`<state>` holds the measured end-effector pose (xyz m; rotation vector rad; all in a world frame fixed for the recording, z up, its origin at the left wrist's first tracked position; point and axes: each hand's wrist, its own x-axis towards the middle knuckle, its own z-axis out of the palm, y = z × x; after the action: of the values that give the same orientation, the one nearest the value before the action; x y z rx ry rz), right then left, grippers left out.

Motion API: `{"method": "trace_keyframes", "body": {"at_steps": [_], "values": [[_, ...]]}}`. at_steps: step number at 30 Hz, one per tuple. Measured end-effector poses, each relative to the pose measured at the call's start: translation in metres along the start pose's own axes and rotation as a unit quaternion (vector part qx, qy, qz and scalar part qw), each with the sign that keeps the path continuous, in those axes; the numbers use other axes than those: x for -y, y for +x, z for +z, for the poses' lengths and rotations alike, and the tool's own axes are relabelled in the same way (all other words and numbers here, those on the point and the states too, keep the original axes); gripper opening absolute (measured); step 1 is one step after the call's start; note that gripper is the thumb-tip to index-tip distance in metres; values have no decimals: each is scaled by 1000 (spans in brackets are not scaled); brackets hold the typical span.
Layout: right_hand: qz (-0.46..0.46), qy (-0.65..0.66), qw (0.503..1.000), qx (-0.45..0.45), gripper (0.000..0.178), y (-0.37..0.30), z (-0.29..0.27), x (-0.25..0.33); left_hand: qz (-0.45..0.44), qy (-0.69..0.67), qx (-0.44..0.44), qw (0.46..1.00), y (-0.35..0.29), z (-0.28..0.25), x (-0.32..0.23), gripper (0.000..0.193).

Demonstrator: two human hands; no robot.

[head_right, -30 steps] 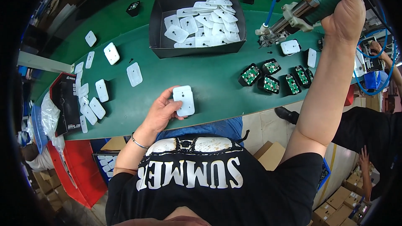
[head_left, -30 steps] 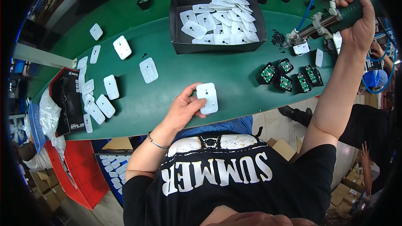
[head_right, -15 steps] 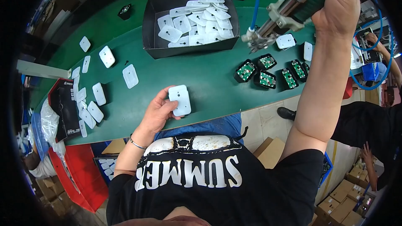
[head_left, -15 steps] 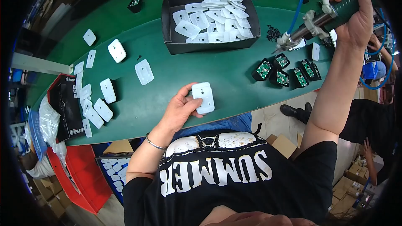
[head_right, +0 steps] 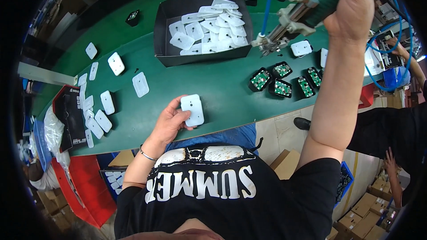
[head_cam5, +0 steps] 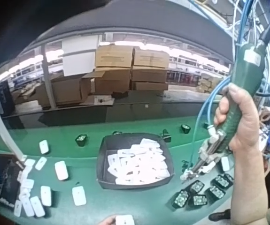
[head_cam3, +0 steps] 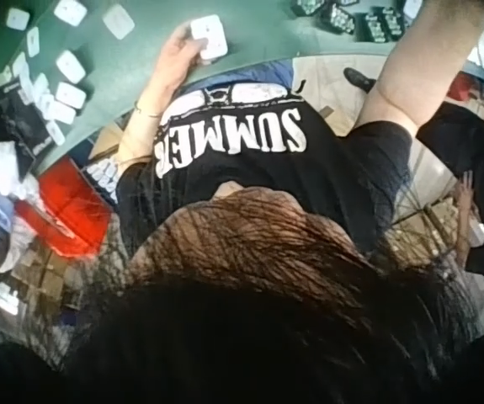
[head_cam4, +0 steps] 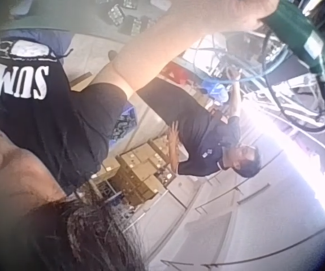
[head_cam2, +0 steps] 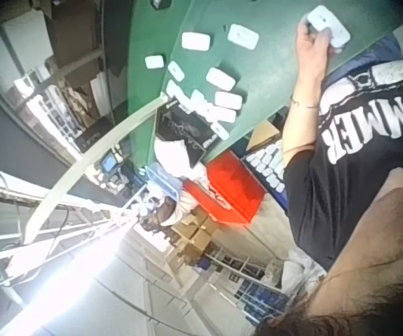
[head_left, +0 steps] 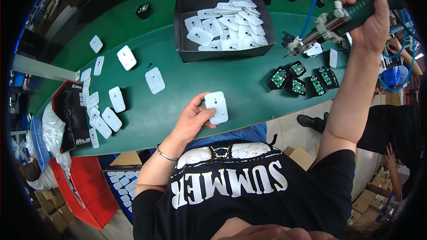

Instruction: The person assembles electronic components by connecting circuit boards, plastic casings, and wires, then fastens them together with screws using a pneumatic screwdriver.

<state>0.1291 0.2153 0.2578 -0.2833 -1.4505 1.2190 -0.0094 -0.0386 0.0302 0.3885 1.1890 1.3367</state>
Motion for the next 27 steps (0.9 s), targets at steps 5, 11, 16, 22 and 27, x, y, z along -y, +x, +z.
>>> {"method": "trace_keyframes", "body": {"at_steps": [5, 11, 16, 22, 27], "values": [[-18, -39, 995, 89, 22, 9, -20, -25, 10, 0, -27, 1000, -3, -6, 8, 52], [39, 49, 997, 48, 18, 9, -7, -11, 8, -14, -26, 1000, -6, 1, 6, 45], [39, 103, 993, 45, 18, 10, -9, -7, 22, -21, -17, 999, -4, 0, 7, 42], [24, 77, 995, 63, 21, 11, -11, -13, 36, 4, -33, 999, -1, 6, 6, 39], [44, 112, 989, 91, 19, 6, -9, -7, 28, -6, -36, 999, -1, 4, 5, 41]]}}
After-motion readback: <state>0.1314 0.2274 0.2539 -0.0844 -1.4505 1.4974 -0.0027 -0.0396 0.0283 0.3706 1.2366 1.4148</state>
